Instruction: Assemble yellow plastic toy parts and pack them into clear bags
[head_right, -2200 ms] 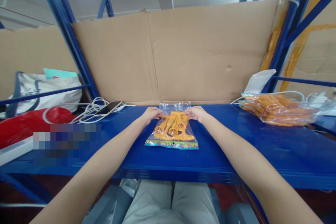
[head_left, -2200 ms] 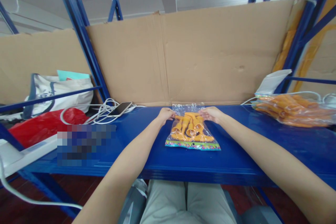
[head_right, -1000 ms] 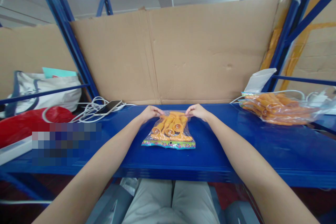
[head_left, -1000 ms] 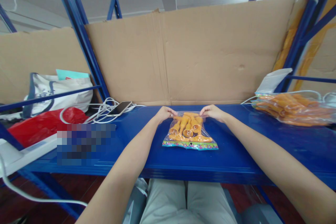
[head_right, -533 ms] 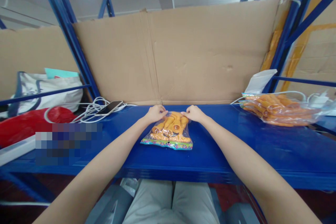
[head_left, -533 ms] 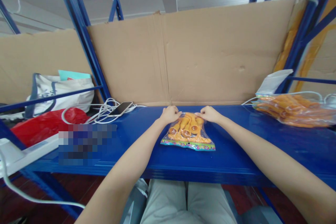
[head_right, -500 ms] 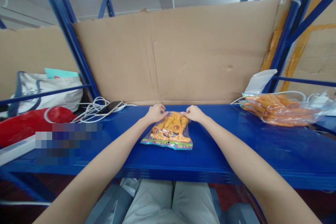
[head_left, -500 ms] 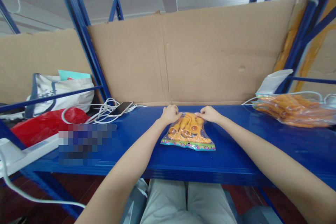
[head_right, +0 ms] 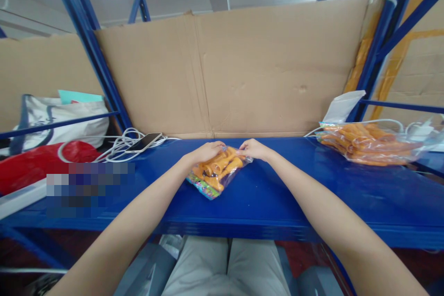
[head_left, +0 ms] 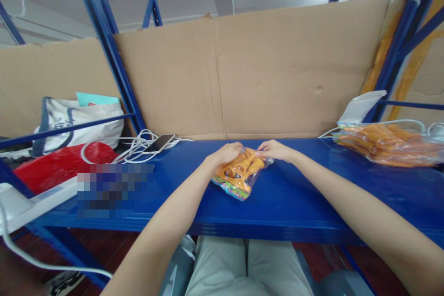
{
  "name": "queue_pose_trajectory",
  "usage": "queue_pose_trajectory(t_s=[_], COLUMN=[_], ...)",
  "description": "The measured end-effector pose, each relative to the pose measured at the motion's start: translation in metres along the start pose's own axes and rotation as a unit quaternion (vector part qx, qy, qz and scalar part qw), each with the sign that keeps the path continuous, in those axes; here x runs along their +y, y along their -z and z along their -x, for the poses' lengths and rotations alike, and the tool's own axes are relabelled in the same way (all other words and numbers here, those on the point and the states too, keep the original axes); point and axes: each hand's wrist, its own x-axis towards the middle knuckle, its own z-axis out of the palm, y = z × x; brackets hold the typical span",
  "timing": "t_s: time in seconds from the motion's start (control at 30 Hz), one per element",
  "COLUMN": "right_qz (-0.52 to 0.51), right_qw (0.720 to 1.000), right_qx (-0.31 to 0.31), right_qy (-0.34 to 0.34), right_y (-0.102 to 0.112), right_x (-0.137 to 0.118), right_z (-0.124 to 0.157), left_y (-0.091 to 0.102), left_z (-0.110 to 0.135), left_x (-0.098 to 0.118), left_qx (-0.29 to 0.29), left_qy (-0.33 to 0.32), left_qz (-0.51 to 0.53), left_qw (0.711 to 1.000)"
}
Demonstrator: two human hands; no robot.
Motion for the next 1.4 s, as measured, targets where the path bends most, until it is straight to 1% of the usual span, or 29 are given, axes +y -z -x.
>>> queue_pose_trajectory(t_s=[0.1, 0.17, 0.2, 0.33, 0.5, 0.57, 0.67, 0.77, 0.93, 1.07, 1.17, 1.23, 1.3, 1.4], right_qz=[-0.041, -0.054, -0.064, -0.123, -0.22, -0.233, -0.249, -0.3, -0.353, -0.383, -0.39, -0.386, -0.378, -0.367], right_qw=[0.996, 0.992, 0.99, 0.981, 0.963, 0.959, 0.953, 0.937, 0.914, 0.894, 0.888, 0.893, 0.901, 0.907], right_qx=[-0.079, -0.101, -0.1, -0.096, -0.083, -0.07, -0.062, -0.077, -0.096, -0.147, -0.179, -0.168, -0.139, -0.103], right_qy=[-0.028, -0.055, -0.07, -0.117, -0.134, -0.143, -0.16, -0.162, -0.178, -0.179, -0.166, -0.161, -0.164, -0.179], right_y=[-0.002, -0.004, -0.005, -0.005, -0.005, -0.007, -0.011, -0.016, -0.023, -0.025, -0.025, -0.026, -0.027, -0.03], right_x=[-0.006, -0.009, -0.01, -0.011, -0.011, -0.012, -0.015, -0.018, -0.021, -0.023, -0.024, -0.025, -0.028, -0.034], right_z=[0.006, 0.009, 0.009, 0.01, 0.01, 0.01, 0.012, 0.014, 0.014, 0.012, 0.012, 0.013, 0.015, 0.019], left_y=[-0.002, -0.002, -0.002, -0.002, -0.004, -0.007, -0.011, -0.016, -0.022, -0.023, -0.02, -0.018, -0.018, -0.018], left_z=[-0.002, -0.002, -0.002, -0.001, 0.0, 0.001, 0.002, 0.001, -0.005, -0.006, -0.003, -0.001, 0.001, 0.001], left_x=[-0.003, -0.002, -0.001, 0.005, 0.012, 0.014, 0.015, 0.012, 0.005, 0.005, 0.008, 0.01, 0.012, 0.013], left_qx=[-0.052, -0.068, -0.068, -0.044, -0.057, -0.057, -0.038, -0.014, 0.01, 0.029, 0.031, 0.04, 0.055, 0.071], left_qy=[-0.006, -0.007, -0.004, 0.019, 0.023, 0.02, 0.003, 0.004, 0.031, 0.053, 0.032, 0.003, -0.02, -0.03], left_qz=[0.029, 0.029, 0.023, 0.013, 0.078, 0.103, 0.151, 0.201, 0.245, 0.272, 0.292, 0.295, 0.29, 0.282], left_qw=[0.998, 0.997, 0.997, 0.999, 0.995, 0.993, 0.988, 0.979, 0.969, 0.961, 0.955, 0.955, 0.955, 0.956])
